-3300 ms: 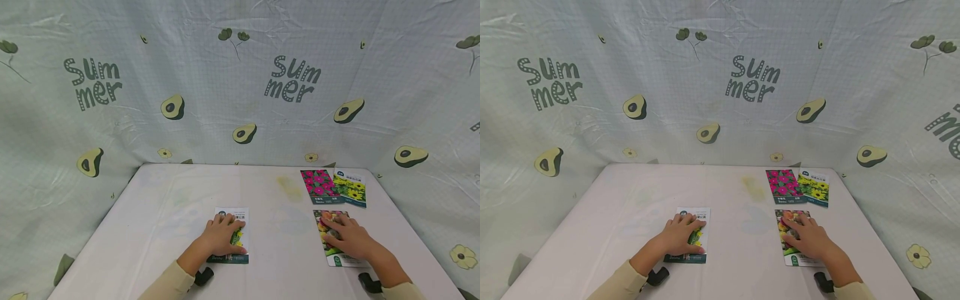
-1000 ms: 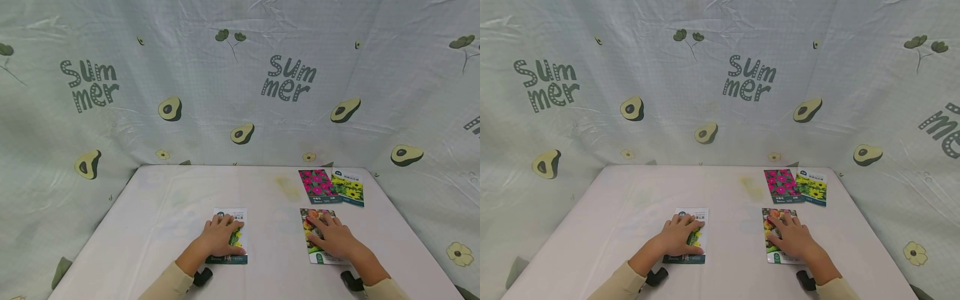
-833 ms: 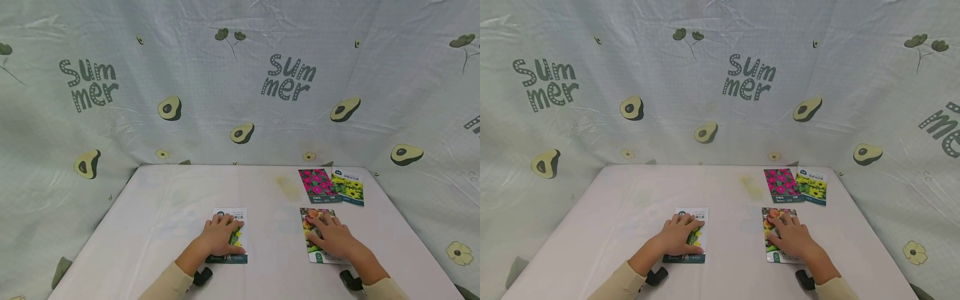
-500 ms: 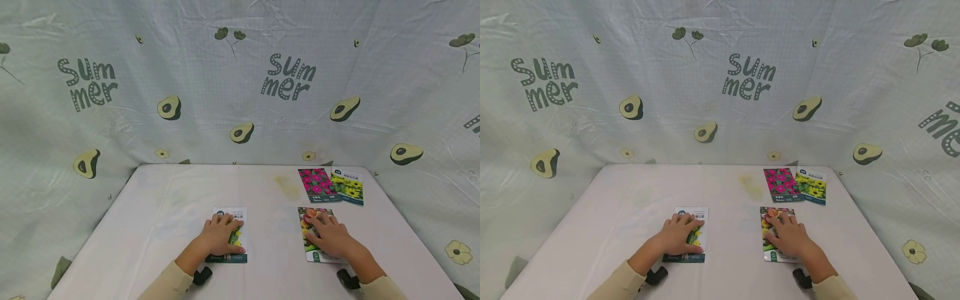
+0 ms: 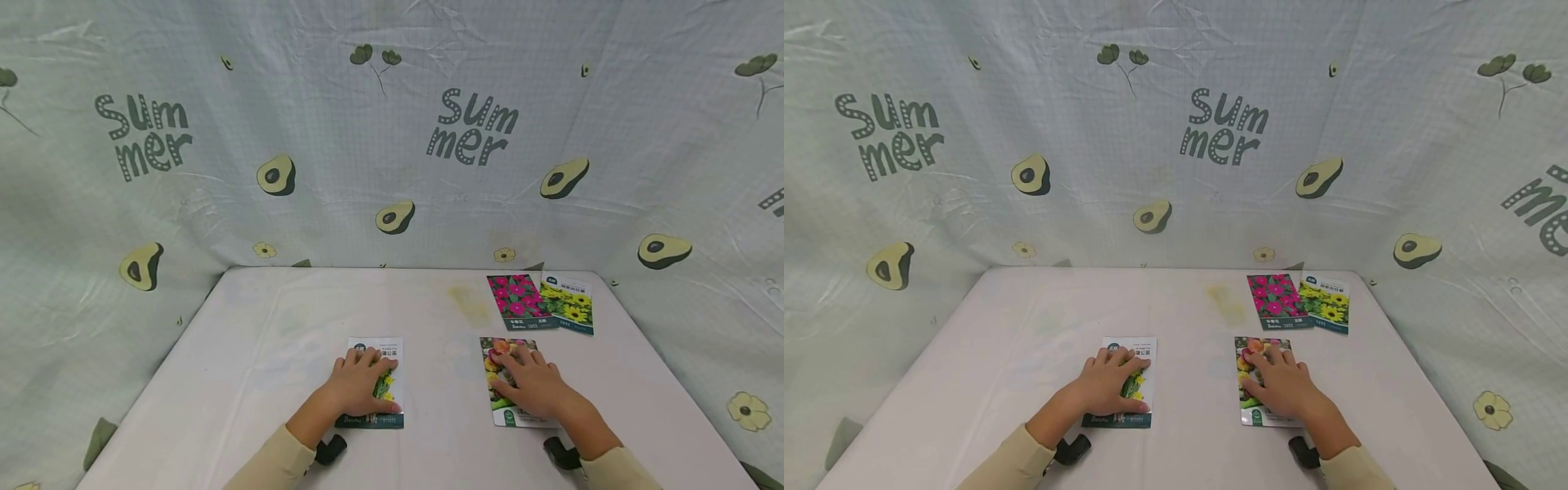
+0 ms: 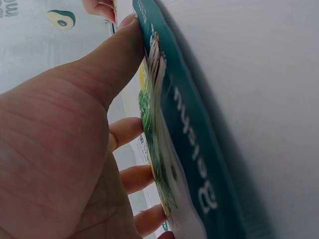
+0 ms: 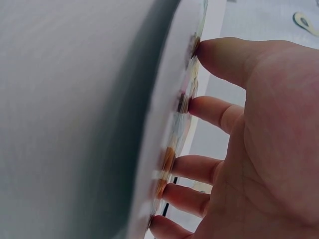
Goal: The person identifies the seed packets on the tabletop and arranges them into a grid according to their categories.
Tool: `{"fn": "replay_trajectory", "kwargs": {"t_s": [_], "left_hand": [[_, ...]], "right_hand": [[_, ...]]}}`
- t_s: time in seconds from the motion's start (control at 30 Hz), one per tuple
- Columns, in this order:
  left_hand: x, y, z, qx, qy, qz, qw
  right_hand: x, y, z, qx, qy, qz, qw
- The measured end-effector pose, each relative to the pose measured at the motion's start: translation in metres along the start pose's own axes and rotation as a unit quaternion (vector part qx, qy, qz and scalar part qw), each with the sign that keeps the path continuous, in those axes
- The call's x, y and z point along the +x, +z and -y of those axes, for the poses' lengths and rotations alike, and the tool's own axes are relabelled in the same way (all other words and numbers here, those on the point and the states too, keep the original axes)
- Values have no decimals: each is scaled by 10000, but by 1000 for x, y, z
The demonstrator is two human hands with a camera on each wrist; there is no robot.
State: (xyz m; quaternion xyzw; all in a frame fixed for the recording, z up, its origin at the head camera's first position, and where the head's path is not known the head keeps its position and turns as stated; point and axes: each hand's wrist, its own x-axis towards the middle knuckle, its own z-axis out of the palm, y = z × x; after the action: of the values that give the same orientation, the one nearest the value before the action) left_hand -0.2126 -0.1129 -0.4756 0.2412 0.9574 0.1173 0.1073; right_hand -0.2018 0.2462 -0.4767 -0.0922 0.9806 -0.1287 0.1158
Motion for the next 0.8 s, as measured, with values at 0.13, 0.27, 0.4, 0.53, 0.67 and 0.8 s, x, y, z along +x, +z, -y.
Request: {"fn": "replay_trajectory", "kwargs": {"t_s": [0.13, 0.27, 0.4, 0.53, 0.67, 0.8], "left_hand": [[0, 0, -1, -5, 6, -2, 10000], [0, 0, 0, -13, 15, 2, 10000], [1, 0, 1, -13, 40, -15, 10000], [1, 0, 1, 10, 46, -18, 10000], [1, 0, 1, 24, 43, -3, 10000], [2, 0, 1, 10, 65, -30, 10000]], "right_hand": [[1, 0, 2, -65, 16, 8, 10000], [1, 0, 3, -51, -22, 14, 10000], [1, -1, 4, 8, -41, 35, 10000], [2, -2, 5, 20, -84, 43, 10000], [3, 0, 6, 16, -79, 46, 10000], [5, 1, 8, 3, -86, 31, 10000]]}}
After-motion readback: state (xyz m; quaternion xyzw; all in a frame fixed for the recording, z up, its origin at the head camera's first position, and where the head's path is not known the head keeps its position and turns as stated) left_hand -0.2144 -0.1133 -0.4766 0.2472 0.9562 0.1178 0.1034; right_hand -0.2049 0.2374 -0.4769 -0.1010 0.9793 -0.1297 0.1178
